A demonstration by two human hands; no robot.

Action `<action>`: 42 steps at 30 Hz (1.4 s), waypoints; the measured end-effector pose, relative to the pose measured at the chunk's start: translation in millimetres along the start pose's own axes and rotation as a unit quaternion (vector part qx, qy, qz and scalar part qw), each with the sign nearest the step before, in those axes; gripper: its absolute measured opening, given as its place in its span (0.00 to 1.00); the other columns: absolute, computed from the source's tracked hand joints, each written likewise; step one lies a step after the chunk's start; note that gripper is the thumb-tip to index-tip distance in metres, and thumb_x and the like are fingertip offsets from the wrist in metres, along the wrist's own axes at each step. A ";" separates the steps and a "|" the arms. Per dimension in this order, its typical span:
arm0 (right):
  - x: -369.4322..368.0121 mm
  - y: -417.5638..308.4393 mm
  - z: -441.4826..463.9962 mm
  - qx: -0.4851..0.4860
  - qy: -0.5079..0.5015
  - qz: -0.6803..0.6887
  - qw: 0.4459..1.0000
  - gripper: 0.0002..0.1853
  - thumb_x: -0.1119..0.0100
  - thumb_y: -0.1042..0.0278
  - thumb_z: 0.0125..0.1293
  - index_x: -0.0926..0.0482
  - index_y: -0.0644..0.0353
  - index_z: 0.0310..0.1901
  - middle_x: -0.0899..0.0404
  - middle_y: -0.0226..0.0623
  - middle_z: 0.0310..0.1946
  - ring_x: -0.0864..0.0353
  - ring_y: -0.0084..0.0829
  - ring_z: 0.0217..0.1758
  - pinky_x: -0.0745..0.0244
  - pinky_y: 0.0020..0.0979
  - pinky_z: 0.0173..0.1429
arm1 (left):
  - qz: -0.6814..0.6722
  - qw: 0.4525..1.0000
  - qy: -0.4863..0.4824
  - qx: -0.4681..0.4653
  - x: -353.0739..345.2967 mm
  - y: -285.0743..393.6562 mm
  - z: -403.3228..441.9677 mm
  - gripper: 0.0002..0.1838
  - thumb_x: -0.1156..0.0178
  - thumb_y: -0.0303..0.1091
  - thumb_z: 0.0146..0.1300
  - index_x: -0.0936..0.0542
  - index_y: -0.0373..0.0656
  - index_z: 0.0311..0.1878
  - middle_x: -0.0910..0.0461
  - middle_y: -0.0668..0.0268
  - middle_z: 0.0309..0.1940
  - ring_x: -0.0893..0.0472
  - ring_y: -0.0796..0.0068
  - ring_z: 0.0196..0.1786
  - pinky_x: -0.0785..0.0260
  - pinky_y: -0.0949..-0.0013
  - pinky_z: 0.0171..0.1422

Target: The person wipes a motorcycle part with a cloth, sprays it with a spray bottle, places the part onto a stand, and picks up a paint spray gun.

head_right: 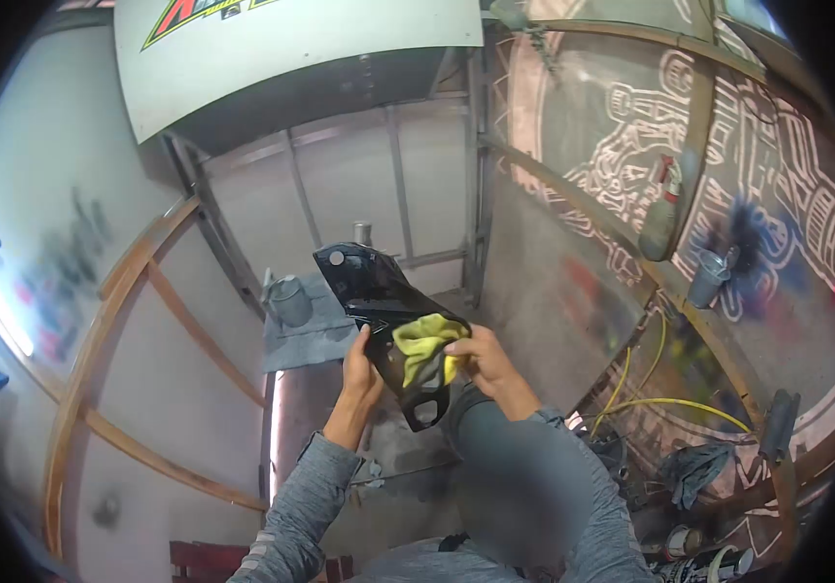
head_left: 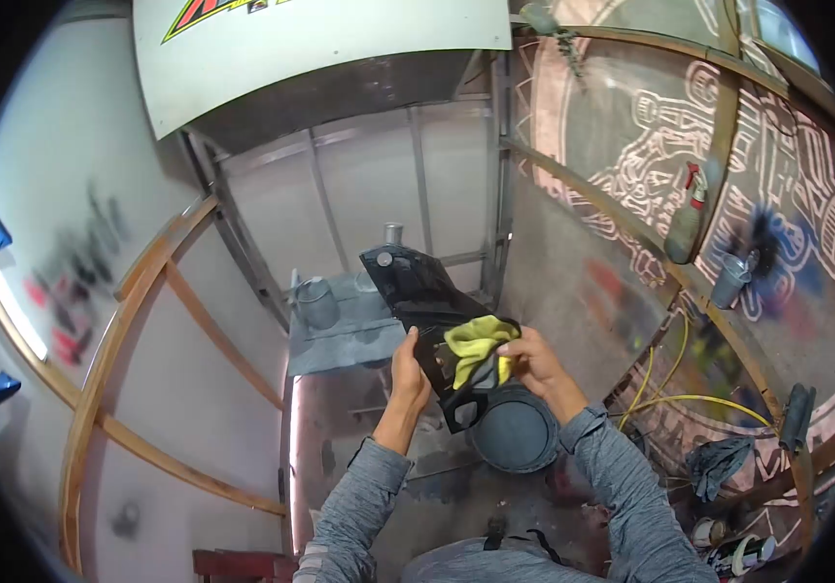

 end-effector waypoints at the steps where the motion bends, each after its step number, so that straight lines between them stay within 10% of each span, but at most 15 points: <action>1: 11.0 12.2 0.0 0.022 0.037 0.005 0.999 0.20 0.45 0.82 0.56 0.24 0.67 0.53 0.19 0.36 0.44 0.20 0.27 0.47 0.26 0.28 0.53 | 0.037 0.999 0.019 -0.004 19.9 11.7 -13.3 0.15 0.50 0.44 0.73 0.23 0.42 0.47 0.20 0.64 0.38 0.22 0.73 0.35 0.27 0.68 0.42; 6: -61.2 39.2 -12.6 0.182 0.194 -0.059 0.962 0.17 0.43 0.80 0.55 0.21 0.67 0.49 0.19 0.37 0.43 0.20 0.31 0.46 0.26 0.31 0.53 | 0.163 0.985 0.050 -0.024 87.9 60.3 -76.6 0.16 0.53 0.44 0.75 0.22 0.42 0.44 0.21 0.65 0.33 0.25 0.77 0.25 0.30 0.73 0.29; 8: -114.6 53.4 -25.3 0.377 0.225 -0.460 0.772 0.16 0.43 0.81 0.53 0.20 0.66 0.46 0.20 0.40 0.42 0.20 0.34 0.46 0.26 0.32 0.51 | 0.230 0.972 0.027 -0.027 108.3 70.8 -94.9 0.17 0.53 0.44 0.75 0.22 0.40 0.43 0.23 0.71 0.30 0.27 0.83 0.28 0.32 0.77 0.30; 10: -152.1 85.4 -32.7 0.364 0.138 -0.529 0.754 0.16 0.41 0.81 0.51 0.19 0.63 0.44 0.22 0.44 0.44 0.21 0.37 0.48 0.28 0.32 0.53 | 0.250 0.967 0.029 -0.031 112.0 87.9 -120.8 0.17 0.52 0.43 0.75 0.22 0.40 0.41 0.23 0.71 0.29 0.27 0.83 0.27 0.33 0.78 0.29; 12: -164.7 117.3 -34.2 0.357 0.087 -0.520 0.772 0.14 0.41 0.81 0.52 0.18 0.64 0.42 0.20 0.39 0.41 0.20 0.32 0.44 0.28 0.29 0.52 | 0.255 0.966 0.023 -0.025 122.3 98.2 -136.6 0.16 0.53 0.43 0.75 0.21 0.41 0.41 0.23 0.71 0.28 0.27 0.84 0.26 0.34 0.78 0.29; 15: -131.1 140.5 -22.8 0.093 0.162 -0.151 0.971 0.08 0.41 0.69 0.65 0.18 0.64 0.40 0.19 0.30 0.35 0.21 0.23 0.39 0.28 0.28 0.50 | 0.266 0.963 0.037 -0.025 150.5 109.8 -151.7 0.16 0.53 0.42 0.75 0.21 0.41 0.41 0.22 0.71 0.28 0.26 0.83 0.26 0.33 0.78 0.29; 18: -102.4 140.0 -22.5 -0.009 0.202 -0.028 0.979 0.12 0.44 0.63 0.71 0.20 0.62 0.47 0.18 0.33 0.42 0.20 0.26 0.43 0.27 0.30 0.51 | 0.277 0.960 0.037 -0.007 179.4 113.5 -158.3 0.16 0.52 0.41 0.75 0.21 0.40 0.42 0.21 0.70 0.30 0.25 0.81 0.28 0.32 0.78 0.29; 21: -113.2 107.5 -40.2 0.096 0.155 0.043 0.982 0.14 0.45 0.61 0.71 0.21 0.65 0.49 0.19 0.35 0.47 0.21 0.26 0.50 0.28 0.29 0.57 | 0.279 0.956 0.092 0.011 190.4 115.3 -168.1 0.16 0.51 0.43 0.74 0.21 0.39 0.44 0.22 0.68 0.33 0.24 0.80 0.32 0.30 0.76 0.28; 30: -84.0 105.9 -53.9 0.142 0.266 -0.065 0.951 0.19 0.48 0.57 0.72 0.18 0.69 0.42 0.17 0.39 0.43 0.19 0.33 0.44 0.26 0.34 0.50 | 0.379 0.919 0.108 -0.015 169.6 112.4 -180.9 0.20 0.52 0.45 0.73 0.20 0.36 0.37 0.22 0.67 0.28 0.21 0.78 0.31 0.26 0.74 0.27; 31: -88.3 90.8 -60.1 0.161 0.258 -0.428 0.851 0.19 0.47 0.57 0.70 0.17 0.68 0.38 0.17 0.42 0.42 0.19 0.39 0.43 0.27 0.37 0.50 | 0.381 0.918 0.110 -0.016 169.3 112.6 -182.2 0.20 0.52 0.45 0.73 0.20 0.36 0.37 0.22 0.67 0.28 0.21 0.78 0.31 0.26 0.74 0.27; 32: -98.4 84.2 -61.2 0.161 0.213 -0.729 0.631 0.18 0.45 0.57 0.68 0.16 0.66 0.35 0.17 0.44 0.41 0.20 0.44 0.42 0.27 0.40 0.50 | 0.408 0.905 0.115 -0.021 168.7 114.4 -182.5 0.21 0.52 0.44 0.73 0.20 0.35 0.38 0.21 0.66 0.29 0.20 0.77 0.31 0.25 0.73 0.26; 33: -110.6 70.2 -73.0 0.374 0.255 -0.676 0.582 0.17 0.43 0.57 0.65 0.16 0.63 0.30 0.18 0.48 0.37 0.22 0.52 0.40 0.29 0.46 0.48 | 0.434 0.892 0.122 -0.029 167.2 117.7 -179.7 0.21 0.52 0.44 0.73 0.21 0.33 0.39 0.20 0.65 0.30 0.20 0.76 0.30 0.23 0.72 0.25; 38: -107.3 48.8 -66.7 0.169 0.217 -0.681 0.679 0.18 0.43 0.56 0.66 0.16 0.66 0.32 0.17 0.45 0.33 0.21 0.46 0.35 0.26 0.39 0.42 | 0.486 0.867 0.112 -0.001 163.7 107.5 -168.7 0.21 0.51 0.43 0.73 0.21 0.31 0.40 0.21 0.62 0.30 0.17 0.74 0.31 0.23 0.71 0.24; 40: -101.6 68.8 -58.2 0.153 0.170 -0.315 0.921 0.16 0.45 0.56 0.69 0.16 0.62 0.38 0.18 0.41 0.31 0.23 0.42 0.26 0.26 0.31 0.38 | 0.447 0.885 0.126 0.013 153.4 99.3 -169.7 0.20 0.52 0.42 0.73 0.22 0.31 0.40 0.23 0.63 0.26 0.17 0.72 0.28 0.25 0.72 0.23; 42: -141.2 84.1 -63.5 0.233 0.076 -0.367 0.897 0.14 0.47 0.58 0.69 0.15 0.58 0.41 0.20 0.44 0.38 0.24 0.43 0.34 0.27 0.36 0.47 | 0.456 0.885 0.093 0.016 135.1 96.3 -167.9 0.20 0.53 0.41 0.74 0.23 0.30 0.41 0.22 0.62 0.26 0.17 0.71 0.26 0.26 0.71 0.22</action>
Point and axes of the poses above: each hand's wrist, its own z-axis towards the middle knuckle, its own x-axis out of the back of the hand, y = z × x, the point moved 4 cm from there along z, towards the middle knuckle
